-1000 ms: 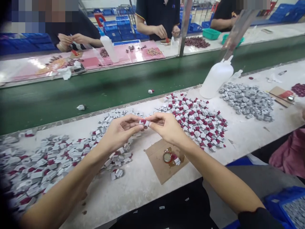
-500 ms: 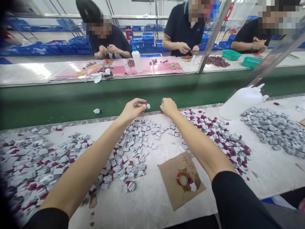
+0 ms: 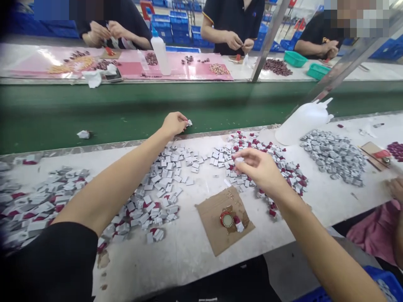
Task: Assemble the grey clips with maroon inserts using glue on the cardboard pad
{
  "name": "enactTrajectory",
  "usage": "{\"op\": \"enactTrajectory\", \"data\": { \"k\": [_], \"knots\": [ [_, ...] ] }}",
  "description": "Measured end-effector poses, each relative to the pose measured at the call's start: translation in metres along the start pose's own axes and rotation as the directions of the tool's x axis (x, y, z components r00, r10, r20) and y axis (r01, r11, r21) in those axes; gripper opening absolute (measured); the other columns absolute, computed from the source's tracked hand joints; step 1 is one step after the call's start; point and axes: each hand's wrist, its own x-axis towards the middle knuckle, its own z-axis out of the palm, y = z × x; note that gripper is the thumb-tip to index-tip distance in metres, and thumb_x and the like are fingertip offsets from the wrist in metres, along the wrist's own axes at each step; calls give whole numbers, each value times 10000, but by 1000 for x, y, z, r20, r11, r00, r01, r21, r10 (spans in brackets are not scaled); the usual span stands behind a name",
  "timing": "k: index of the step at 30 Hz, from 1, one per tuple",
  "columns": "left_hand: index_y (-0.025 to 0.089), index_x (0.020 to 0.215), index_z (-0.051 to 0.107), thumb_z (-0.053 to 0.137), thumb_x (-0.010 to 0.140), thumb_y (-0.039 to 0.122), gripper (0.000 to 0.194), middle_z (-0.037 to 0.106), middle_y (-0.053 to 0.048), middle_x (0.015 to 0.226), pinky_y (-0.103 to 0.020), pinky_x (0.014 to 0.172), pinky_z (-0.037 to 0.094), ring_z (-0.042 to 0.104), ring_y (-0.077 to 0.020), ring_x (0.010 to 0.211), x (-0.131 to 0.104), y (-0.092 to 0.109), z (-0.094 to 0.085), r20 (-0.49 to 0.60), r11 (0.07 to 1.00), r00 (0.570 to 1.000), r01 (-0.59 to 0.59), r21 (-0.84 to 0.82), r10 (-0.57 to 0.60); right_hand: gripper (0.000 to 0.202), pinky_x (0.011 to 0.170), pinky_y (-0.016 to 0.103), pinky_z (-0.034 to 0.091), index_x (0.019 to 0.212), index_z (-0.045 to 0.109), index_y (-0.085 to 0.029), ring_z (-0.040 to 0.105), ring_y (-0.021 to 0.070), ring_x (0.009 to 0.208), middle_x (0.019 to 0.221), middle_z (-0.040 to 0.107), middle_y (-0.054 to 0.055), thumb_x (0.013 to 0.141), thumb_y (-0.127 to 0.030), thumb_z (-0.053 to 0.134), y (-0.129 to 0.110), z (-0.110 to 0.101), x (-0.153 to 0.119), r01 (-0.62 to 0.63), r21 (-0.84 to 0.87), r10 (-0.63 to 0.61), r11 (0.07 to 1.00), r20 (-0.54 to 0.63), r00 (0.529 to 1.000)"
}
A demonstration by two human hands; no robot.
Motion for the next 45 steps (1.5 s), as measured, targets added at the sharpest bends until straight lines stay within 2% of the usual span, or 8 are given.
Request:
{"op": "enactTrajectory", "data": {
  "k": [6,13,22,26,31,38,42,45],
  "knots": [
    [167,1212,730,801,839,104,384,629,-225,1401,-556,1152,513,667,-424,1299,-58,3,-26,-5,927,962,-260,271,271,347,706,401,759,1061,862,-260,878,290,748,887,896,97,874,-507,1015,23,-14,-105,-156,254,194,954,-132,972],
    [232,1196,789,631,995,258,257,667,-146,1130,-576,1121,530,626,-409,1198,-169,-16,-28,523,641,694,-698,319,496,321,715,420,776,1025,913,-257,894,301,783,845,883,70,837,-482,1043,43,15,-148,-167,499,310,850,-218,926],
    [235,1087,769,594,1003,246,195,685,-172,1178,-587,1091,560,650,-431,1210,-167,-17,-14,549,583,713,-688,431,436,260,710,309,726,989,921,-270,841,201,739,914,889,42,837,-435,1053,41,26,-147,-98,540,242,836,-202,949],
    [230,1106,707,620,1002,288,148,733,-169,1250,-565,1098,574,689,-398,1247,-184,0,-21,514,705,744,-629,326,427,190,704,303,727,1028,922,-281,847,202,733,843,870,26,928,-428,989,39,29,-157,-78,520,218,851,-213,952],
    [246,1116,671,794,963,443,278,819,-81,954,-439,829,665,799,-285,865,-227,12,-20,585,963,772,-264,-60,248,179,682,287,719,1034,929,-299,842,187,692,821,864,7,936,-439,984,43,39,-166,-40,477,178,878,-250,952],
    [215,1062,818,888,905,352,219,864,-91,924,-441,853,709,825,-246,823,-267,-1,-5,749,946,662,219,-237,35,164,681,338,752,1052,917,-281,875,226,685,904,908,35,984,-427,943,47,50,-172,-32,444,176,895,-288,941],
    [194,1137,833,765,1021,317,183,880,-120,1012,-476,978,699,850,-267,942,-271,-9,-8,723,956,689,185,-225,37,151,738,355,771,1075,896,-273,900,243,761,947,914,40,997,-399,928,49,53,-174,-33,434,159,900,-257,953],
    [192,1216,813,711,1049,258,207,880,-110,1053,-486,1005,673,843,-283,989,-274,-13,-9,594,991,795,-86,-98,128,151,793,349,768,1090,885,-272,905,240,825,963,909,38,992,-379,927,52,56,-176,-30,393,141,919,-256,956]
  ]
}}
